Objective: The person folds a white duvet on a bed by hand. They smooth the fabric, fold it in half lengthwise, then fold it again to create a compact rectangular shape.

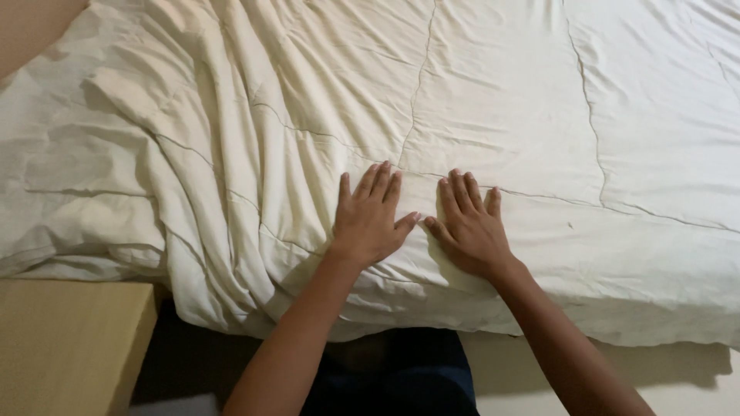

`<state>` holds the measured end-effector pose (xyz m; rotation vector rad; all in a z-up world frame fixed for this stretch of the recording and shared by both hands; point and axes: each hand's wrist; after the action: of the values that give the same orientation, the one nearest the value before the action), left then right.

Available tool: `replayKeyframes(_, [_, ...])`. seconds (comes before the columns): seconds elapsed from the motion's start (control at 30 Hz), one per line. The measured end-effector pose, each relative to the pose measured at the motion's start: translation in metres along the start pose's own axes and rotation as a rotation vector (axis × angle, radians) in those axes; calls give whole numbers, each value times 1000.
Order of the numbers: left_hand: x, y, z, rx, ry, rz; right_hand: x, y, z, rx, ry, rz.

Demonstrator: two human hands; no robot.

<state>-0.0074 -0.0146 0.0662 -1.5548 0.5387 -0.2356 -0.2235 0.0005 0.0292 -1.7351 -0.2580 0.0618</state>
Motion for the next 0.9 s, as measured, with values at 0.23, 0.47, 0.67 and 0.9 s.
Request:
replayKeyframes(0.23, [34, -2, 21, -5, -71, -8, 28, 4, -9, 1, -29, -18])
replayKeyframes(0.47, [72, 8, 44, -99, -134, 6, 69, 5, -20, 15, -102, 1])
replayKeyframes(0.67, [96, 7, 64, -196, -129, -34, 106, 10, -29, 2, -168, -35])
replayKeyframes(0.9, [110, 6, 85, -192, -166, -60, 130, 23, -33, -14, -229, -94])
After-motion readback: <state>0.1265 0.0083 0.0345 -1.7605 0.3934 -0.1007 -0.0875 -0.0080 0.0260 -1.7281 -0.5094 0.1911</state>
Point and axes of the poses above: each hand's wrist, its own z-axis away from the middle knuckle, its own y-axis out of the palm, x = y × z, and after that the axes turned 6 degrees about y, right-handed
